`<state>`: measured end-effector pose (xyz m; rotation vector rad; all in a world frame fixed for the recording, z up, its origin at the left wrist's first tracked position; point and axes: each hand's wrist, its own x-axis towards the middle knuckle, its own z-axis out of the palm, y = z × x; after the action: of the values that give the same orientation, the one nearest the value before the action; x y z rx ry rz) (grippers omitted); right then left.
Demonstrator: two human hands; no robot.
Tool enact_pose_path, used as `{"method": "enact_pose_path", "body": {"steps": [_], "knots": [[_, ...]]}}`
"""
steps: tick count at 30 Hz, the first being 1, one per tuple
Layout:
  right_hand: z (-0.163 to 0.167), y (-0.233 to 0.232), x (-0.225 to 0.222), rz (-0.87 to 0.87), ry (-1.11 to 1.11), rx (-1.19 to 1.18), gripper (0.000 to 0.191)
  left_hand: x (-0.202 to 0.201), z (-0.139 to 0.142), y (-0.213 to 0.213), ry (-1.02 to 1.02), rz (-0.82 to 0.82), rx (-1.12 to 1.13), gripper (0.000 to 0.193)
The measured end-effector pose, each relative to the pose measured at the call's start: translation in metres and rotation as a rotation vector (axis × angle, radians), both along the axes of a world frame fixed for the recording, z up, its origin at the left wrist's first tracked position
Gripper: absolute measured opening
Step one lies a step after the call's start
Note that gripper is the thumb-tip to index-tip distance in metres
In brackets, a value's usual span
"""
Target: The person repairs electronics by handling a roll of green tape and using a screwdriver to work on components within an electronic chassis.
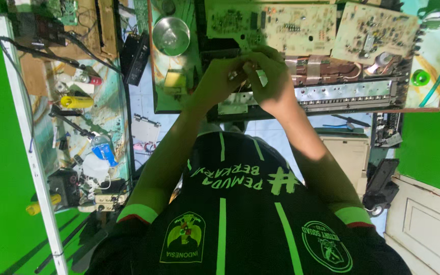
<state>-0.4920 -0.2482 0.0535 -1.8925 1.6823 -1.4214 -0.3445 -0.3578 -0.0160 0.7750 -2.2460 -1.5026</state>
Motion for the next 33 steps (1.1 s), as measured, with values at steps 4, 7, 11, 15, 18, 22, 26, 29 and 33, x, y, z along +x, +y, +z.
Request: {"method": "enact_pose_path", "body": {"steps": [4, 7, 11, 15, 18, 22, 26, 29, 33], "knots": [[0.003, 0.004, 0.000, -0.095, 0.053, 0.099, 0.025, -0.006, -0.001, 0.007, 0.253, 0.029, -0.176, 0.032], [0.006, 0.007, -0.003, -0.068, -0.118, 0.131, 0.031, -0.005, -0.004, 0.010, 0.282, -0.019, -0.137, 0.032], [0.009, 0.010, -0.001, 0.013, -0.034, 0.035, 0.032, 0.001, -0.005, 0.007, 0.281, -0.048, -0.131, 0.028], [0.010, 0.014, 0.006, -0.076, 0.052, 0.129, 0.030, 0.001, -0.003, 0.008, 0.443, -0.026, 0.062, 0.029], [0.009, 0.016, 0.009, -0.131, 0.060, 0.158, 0.028, 0.001, -0.004, 0.016, 0.214, 0.020, -0.256, 0.031], [0.003, 0.012, 0.015, -0.024, -0.179, 0.095, 0.023, 0.004, -0.007, 0.022, 0.216, -0.007, -0.060, 0.035], [-0.005, 0.009, 0.025, -0.058, -0.010, -0.087, 0.022, 0.001, -0.010, 0.024, 0.285, 0.092, -0.145, 0.023], [-0.009, 0.013, 0.024, -0.157, 0.094, -0.026, 0.024, 0.003, -0.010, 0.027, 0.264, 0.092, -0.174, 0.027], [-0.013, 0.021, 0.011, -0.166, -0.042, 0.091, 0.025, 0.009, -0.010, 0.025, 0.057, 0.069, 0.001, 0.027]]}}
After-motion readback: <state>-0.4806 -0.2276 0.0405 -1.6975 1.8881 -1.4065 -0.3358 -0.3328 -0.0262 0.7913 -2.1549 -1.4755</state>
